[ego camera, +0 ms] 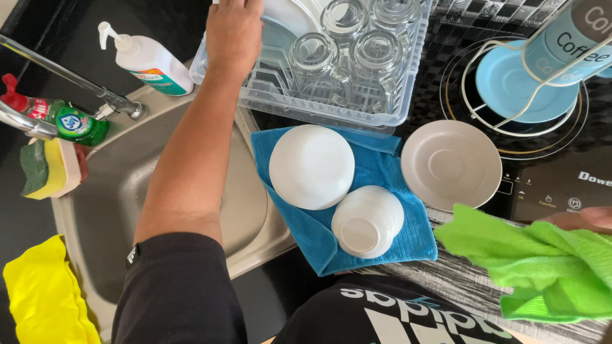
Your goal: The person wipes and dries various kitchen items including bowls, mugs, and saucers with a green cloth and places them in a dish rack.
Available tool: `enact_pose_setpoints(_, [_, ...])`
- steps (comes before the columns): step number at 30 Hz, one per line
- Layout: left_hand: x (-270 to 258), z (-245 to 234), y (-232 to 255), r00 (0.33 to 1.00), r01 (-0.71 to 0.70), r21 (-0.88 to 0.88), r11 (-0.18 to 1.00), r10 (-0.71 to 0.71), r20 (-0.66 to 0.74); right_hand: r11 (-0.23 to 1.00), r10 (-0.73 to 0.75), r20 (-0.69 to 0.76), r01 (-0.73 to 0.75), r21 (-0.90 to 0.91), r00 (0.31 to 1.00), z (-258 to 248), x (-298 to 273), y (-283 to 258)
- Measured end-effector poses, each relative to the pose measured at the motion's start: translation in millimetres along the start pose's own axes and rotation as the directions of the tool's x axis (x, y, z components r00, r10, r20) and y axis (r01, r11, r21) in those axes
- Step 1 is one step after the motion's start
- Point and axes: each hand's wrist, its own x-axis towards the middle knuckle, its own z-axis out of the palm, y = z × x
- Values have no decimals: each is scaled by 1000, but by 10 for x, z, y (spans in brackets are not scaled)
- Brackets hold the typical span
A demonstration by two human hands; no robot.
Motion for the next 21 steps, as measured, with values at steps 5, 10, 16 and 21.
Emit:
enact_pose_setpoints(5, [-92, -49, -199, 998, -26, -155, 988, 17, -57, 351, -919, 0, 821, -450, 393, 2427, -526, -886])
enact_pose_setpoints(10, [-191, -861, -567, 999, -46, -234, 971, 45, -10, 506, -813, -35, 735, 450, 582, 3145, -565, -1356])
enact_pose_setpoints(16, [-449, -2120, -265, 923, 384, -670, 636, -270, 273, 636, -609, 135, 380, 671, 782, 3559, -594, -1781])
enact_pose_setpoints(21, [-906, -2282, 805, 737, 633, -769, 90, -374, 563, 692, -686, 97, 606, 393, 721, 3243, -267, -1639])
